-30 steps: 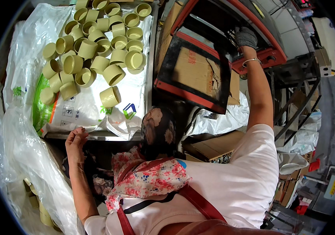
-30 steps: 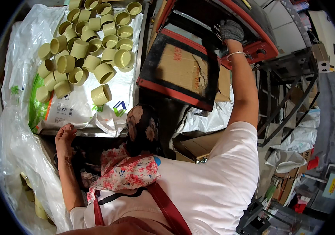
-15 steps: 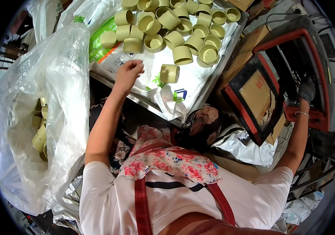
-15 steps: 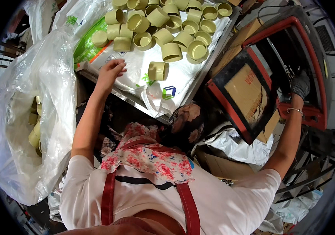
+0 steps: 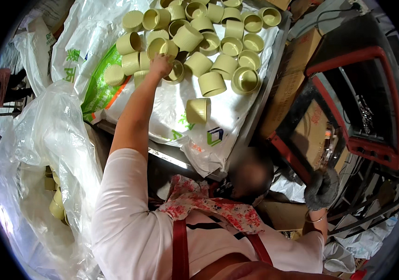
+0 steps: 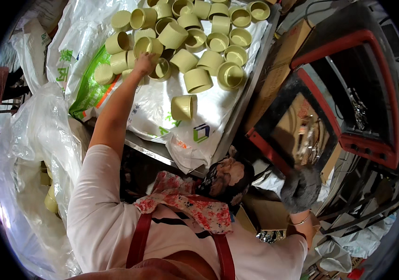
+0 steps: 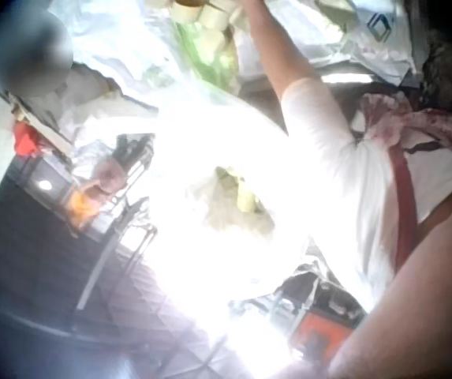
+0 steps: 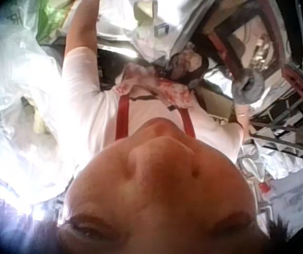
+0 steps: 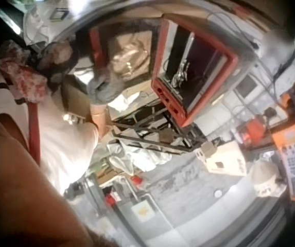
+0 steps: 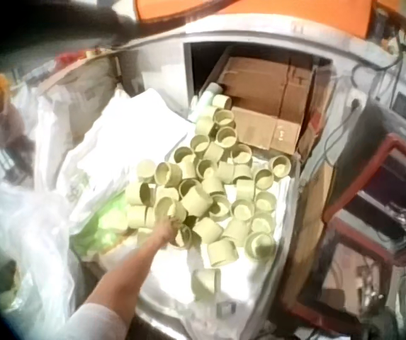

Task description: The person sits on the floor and assembles light green plastic cups by attaching metal rings to their rims. They pick up cups from a large plastic bag, use a multi-pronged tool to press the rings onto the cups, and place the finished items onto a nearby tray.

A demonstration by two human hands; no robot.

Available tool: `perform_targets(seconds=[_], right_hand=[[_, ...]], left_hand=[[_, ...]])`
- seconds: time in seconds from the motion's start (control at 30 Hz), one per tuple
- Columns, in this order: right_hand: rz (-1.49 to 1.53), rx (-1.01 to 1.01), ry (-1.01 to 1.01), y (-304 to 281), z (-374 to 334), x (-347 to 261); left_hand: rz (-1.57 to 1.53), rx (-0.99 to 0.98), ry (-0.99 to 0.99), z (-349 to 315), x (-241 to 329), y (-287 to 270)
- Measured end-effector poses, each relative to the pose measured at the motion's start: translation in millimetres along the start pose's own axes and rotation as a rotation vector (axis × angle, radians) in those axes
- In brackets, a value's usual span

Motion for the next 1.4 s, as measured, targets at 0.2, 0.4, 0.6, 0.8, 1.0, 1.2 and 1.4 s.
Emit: perform_targets(seconds=[0.2, 0.4, 0.6, 0.8, 1.0, 1.2, 1.4], right_hand=[[0.409, -0.011, 0.226, 51.3, 27.5, -51.4], [1.231, -0.176, 0.547, 121.7, 73.4, -91.5], [1.487, -0.474, 0.580, 153.4, 3.5, -153.2], [1.375, -0.741, 0.639, 123.8, -77.1, -201.9], [1.422, -0.773, 0.646, 114.4, -102.8, -223.1], [1.327, -0.685, 0.454, 114.8, -105.5, -233.0], [1.256, -0.713, 0.258, 122.6, -90.2, -235.3]], left_hand=[[-0.548, 0.268, -0.054, -69.6, 20.5, -28.5], [-1.295, 0.144, -0.204, -231.0, 71.6, -96.2], [-1.452, -0.047, -0.185, -382.4, 85.9, -154.1], [-1.704, 0.023, -0.103, -470.4, 90.1, -134.0], [-1.533, -0.028, -0.132, -496.7, 83.8, -134.9], [-1.594, 0.022, -0.390, -517.8, 77.6, -130.2], [-1.610, 0.011, -0.257, -509.7, 70.2, -131.7]])
Point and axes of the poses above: each hand's wrist, its own z-axis towards the middle knuckle, its own y-axis out of the palm, x = y × z, the point moved 4 cm from there along z, towards the middle knuckle, and after that the axes turned 1 degree about -z, right-handed, at the moved point
